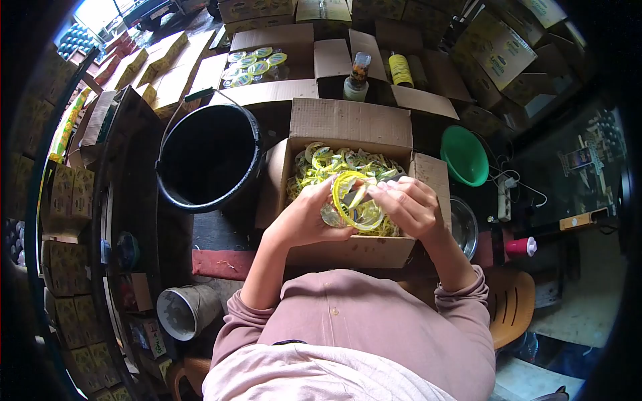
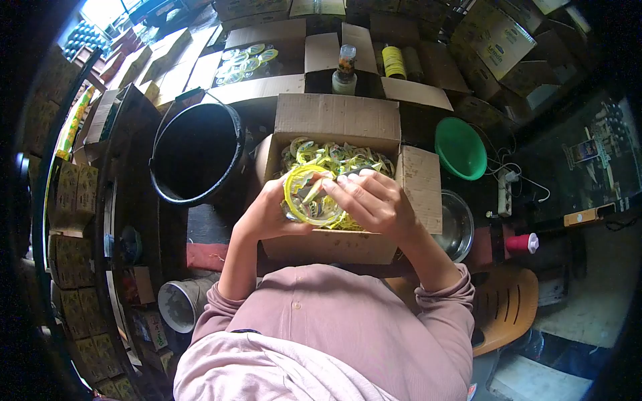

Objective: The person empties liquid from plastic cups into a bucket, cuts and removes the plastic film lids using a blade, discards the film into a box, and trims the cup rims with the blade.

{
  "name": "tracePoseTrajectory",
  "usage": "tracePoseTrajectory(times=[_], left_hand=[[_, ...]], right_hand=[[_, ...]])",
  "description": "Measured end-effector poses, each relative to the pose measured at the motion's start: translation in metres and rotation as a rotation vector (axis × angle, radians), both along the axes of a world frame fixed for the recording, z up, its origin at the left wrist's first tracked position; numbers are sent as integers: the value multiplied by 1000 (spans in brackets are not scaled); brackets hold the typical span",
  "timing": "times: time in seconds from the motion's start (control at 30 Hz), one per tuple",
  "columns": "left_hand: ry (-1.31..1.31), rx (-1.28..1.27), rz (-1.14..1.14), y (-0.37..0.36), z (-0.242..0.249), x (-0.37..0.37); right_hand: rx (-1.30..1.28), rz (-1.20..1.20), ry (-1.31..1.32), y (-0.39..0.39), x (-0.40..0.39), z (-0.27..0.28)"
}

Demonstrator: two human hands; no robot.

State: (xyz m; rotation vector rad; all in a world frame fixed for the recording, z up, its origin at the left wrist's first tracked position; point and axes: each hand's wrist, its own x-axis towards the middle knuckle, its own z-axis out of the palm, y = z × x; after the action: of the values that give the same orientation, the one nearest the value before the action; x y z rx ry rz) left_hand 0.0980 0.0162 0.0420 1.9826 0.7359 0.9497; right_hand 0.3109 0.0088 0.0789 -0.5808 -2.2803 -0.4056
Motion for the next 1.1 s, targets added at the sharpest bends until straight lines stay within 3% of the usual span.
tracePoseTrajectory(times=[0.13,0.33,0.6,0.7,0.77,0.97,1.1], left_hand=[[15,-8,39,-2,3,0],[-7,-12,-98,-2,2,6],[-225,-447,-469,-5,0,7],[-355,-784,-793,-2,-8,12],[-528,-941,-982,-6,-15,21],[-795,-1295,-1188,-13,-29,28],[-1117,-1507,-1520,-15,-48,39]], right_hand=[[-53,-5,77,1,6,-6],[-91,1,64,-2,2,-2],[-64,95,71,2,4,-3],[-60,137,124,3,-1,-3],[-60,164,168,3,-5,-5],[-33,157,188,6,-12,-5],[30,161,170,14,-17,-8]])
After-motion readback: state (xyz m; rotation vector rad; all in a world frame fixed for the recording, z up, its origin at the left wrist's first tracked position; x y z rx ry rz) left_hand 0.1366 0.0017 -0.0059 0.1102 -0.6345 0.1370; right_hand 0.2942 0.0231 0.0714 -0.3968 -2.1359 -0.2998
